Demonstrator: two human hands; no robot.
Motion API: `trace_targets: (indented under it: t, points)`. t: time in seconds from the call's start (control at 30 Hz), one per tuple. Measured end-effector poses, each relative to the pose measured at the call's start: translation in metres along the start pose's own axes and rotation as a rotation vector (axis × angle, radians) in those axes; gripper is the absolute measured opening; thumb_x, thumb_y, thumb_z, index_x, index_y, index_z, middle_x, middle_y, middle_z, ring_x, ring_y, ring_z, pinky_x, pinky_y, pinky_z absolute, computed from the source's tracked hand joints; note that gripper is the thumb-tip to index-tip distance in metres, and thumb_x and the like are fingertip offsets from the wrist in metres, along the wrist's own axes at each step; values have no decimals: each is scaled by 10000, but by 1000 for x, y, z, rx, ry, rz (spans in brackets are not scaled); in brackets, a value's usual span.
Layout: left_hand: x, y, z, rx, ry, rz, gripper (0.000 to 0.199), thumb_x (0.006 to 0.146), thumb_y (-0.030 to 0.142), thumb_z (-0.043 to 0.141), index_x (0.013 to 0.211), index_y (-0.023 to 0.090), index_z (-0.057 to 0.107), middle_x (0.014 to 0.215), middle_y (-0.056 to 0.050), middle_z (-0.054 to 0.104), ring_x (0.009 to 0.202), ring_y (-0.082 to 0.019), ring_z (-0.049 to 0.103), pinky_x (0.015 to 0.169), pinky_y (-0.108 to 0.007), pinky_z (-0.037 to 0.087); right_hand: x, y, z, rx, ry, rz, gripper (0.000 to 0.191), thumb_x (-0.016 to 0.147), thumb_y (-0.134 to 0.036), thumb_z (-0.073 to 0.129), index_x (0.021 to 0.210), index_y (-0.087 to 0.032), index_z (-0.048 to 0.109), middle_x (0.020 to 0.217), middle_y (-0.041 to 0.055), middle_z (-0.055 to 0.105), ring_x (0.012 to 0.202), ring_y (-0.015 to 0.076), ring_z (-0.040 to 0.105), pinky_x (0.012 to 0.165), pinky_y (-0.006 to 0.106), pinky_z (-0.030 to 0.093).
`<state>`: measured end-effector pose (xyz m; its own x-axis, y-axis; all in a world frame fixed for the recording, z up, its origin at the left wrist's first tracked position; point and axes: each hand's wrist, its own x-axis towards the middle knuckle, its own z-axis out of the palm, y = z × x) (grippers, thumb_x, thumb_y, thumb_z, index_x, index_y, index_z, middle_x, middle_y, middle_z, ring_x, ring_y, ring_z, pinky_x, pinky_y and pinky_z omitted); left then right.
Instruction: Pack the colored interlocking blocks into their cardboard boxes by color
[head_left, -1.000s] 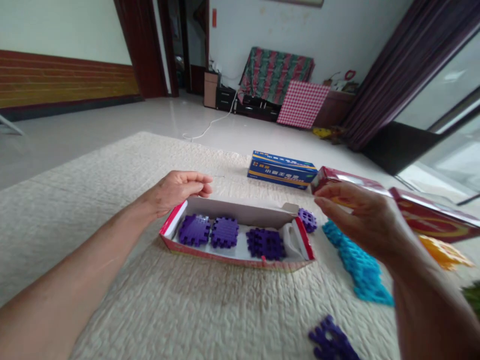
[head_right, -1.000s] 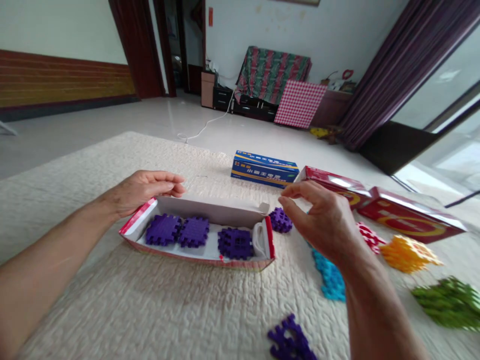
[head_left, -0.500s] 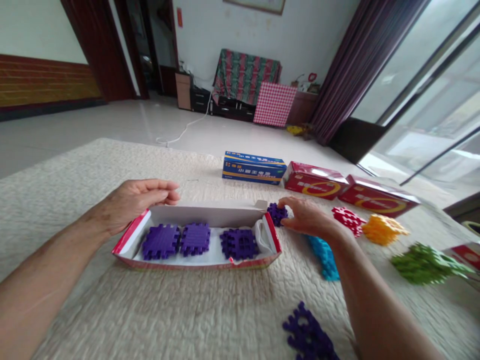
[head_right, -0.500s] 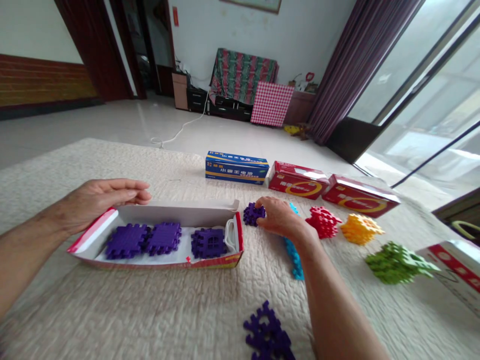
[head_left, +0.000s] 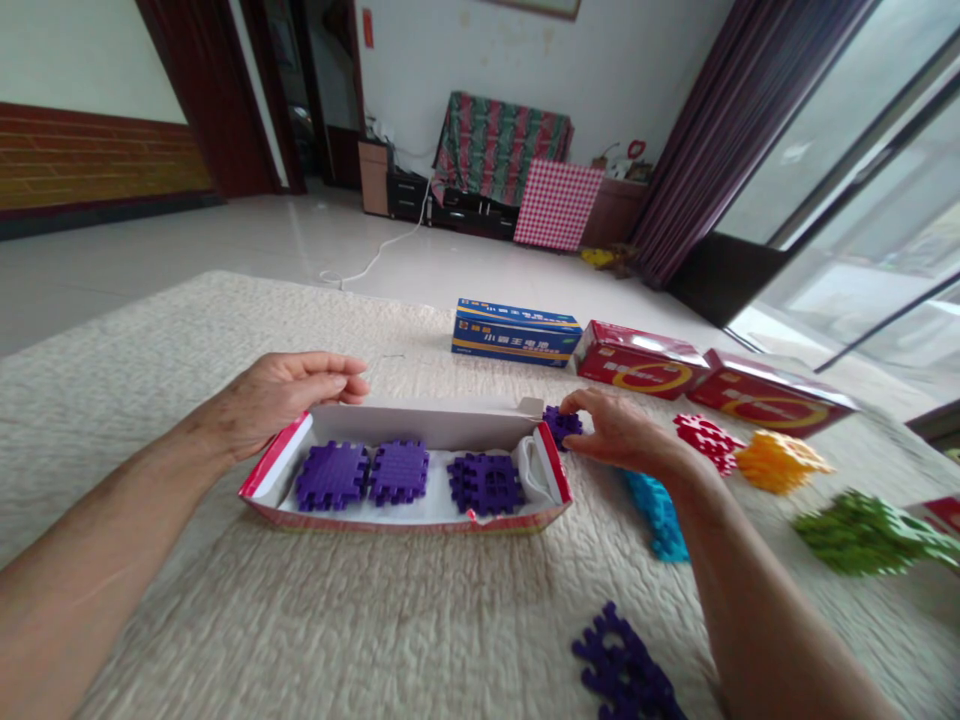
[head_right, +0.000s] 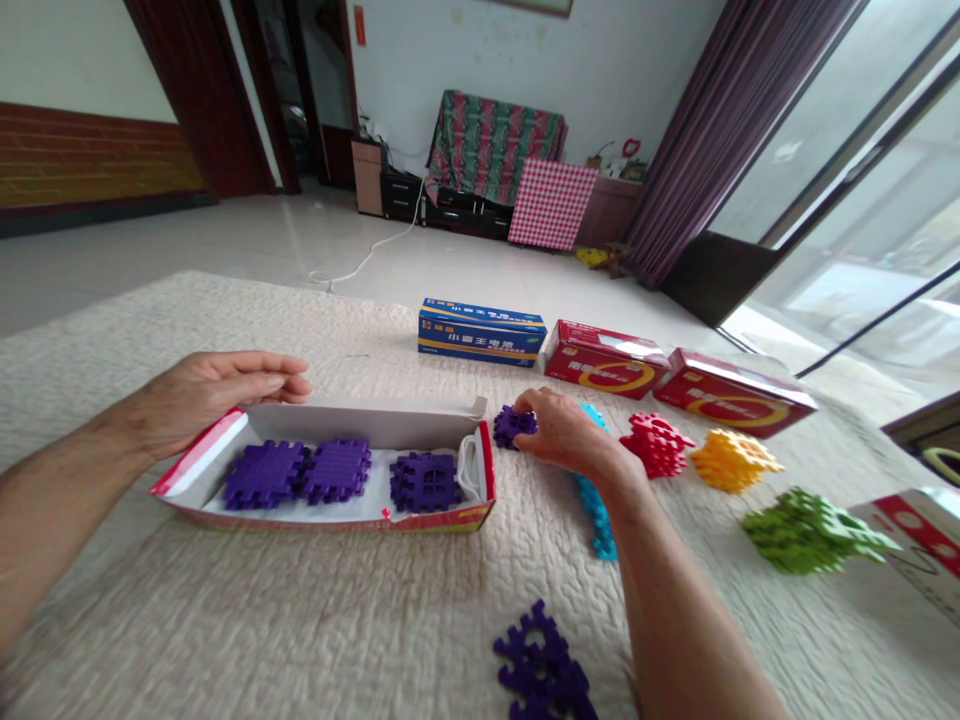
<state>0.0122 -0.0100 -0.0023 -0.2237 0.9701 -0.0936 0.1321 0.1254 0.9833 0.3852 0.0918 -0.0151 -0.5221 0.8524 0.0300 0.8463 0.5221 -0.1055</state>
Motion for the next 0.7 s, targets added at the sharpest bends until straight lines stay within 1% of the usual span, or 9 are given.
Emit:
trace_targets:
  t: [0.1, 0.17, 0.23, 0.3, 0.37, 0.43, 0.53, 0.6, 0.7]
  points:
    - [1, 0, 0, -1, 1, 10, 404, 631, 338, 751, 976, 136, 693, 853, -46, 767, 798, -159, 693, 819, -303, 500, 1, -1, -2, 11, 27, 16, 307, 725, -212, 654, 1027, -157, 656, 1065, 129, 686, 981, 264, 647, 863, 379, 503]
    - [1, -1, 0, 2, 3, 19, 394, 635, 336, 748, 971, 136, 696, 852, -46, 767, 797, -159, 692, 825, -305, 499, -2, -4, -11, 15, 96, 43, 310, 722, -225, 660, 1025, -157, 653, 1071, 136, 676, 990, 280, 646, 866, 408, 505]
    - [2, -2, 0, 3, 4, 25, 387, 642, 334, 744, 972, 137, 698, 857, -49, 766, 801, -163, 693, 824, -311, 500, -9, -11, -25, 42, 192, 29, 316, 731, -254, 663, 1030, -156, 647, 1063, 136, 669, 986, 287, 645, 867, 434, 504]
    - [2, -3, 0, 4, 3, 34, 385, 648, 332, 742, 977, 137, 700, 862, -57, 766, 812, -173, 695, 821, -322, 505, -18, -22, -41, 115, 277, -55, 329, 743, -298, 672, 1042, -166, 638, 1050, 117, 668, 976, 276, 642, 875, 443, 501]
    - [2, -3, 0, 11, 1, 45, 379, 655, 327, 737, 982, 139, 702, 864, -59, 766, 817, -177, 696, 823, -328, 507, -28, -39, -54, 219, 301, -189, 341, 754, -333, 682, 1058, -189, 630, 1057, 86, 671, 976, 251, 639, 885, 427, 499]
    - [2, -3, -1, 23, 0, 51, 361, 664, 319, 727, 979, 142, 706, 861, -54, 766, 815, -169, 696, 830, -321, 502, -35, -57, -59, 303, 252, -315, 326, 754, -325, 695, 1052, -209, 631, 1067, 61, 671, 977, 227, 634, 884, 399, 498]
    - [1, -3, -1, 34, 1, 49, 339, 669, 310, 718, 967, 150, 711, 848, -46, 766, 801, -159, 694, 826, -309, 498, -38, -79, -55, 368, 122, -437, 299, 731, -258, 719, 1014, -211, 636, 1050, 43, 667, 937, 192, 626, 854, 350, 495]
    - [1, -3, -1, 29, 2, 43, 342, 664, 313, 722, 965, 152, 711, 848, -47, 765, 795, -160, 694, 814, -311, 502, -36, -88, -47, 378, 47, -465, 315, 717, -229, 731, 1016, -211, 634, 1047, 37, 660, 903, 173, 617, 821, 322, 489]
    - [2, -4, -1, 18, 0, 38, 354, 654, 319, 730, 966, 153, 711, 852, -53, 762, 797, -167, 696, 807, -318, 508, -30, -91, -39, 371, -21, -448, 332, 708, -222, 738, 1022, -209, 632, 1026, 30, 649, 843, 153, 604, 766, 293, 479]
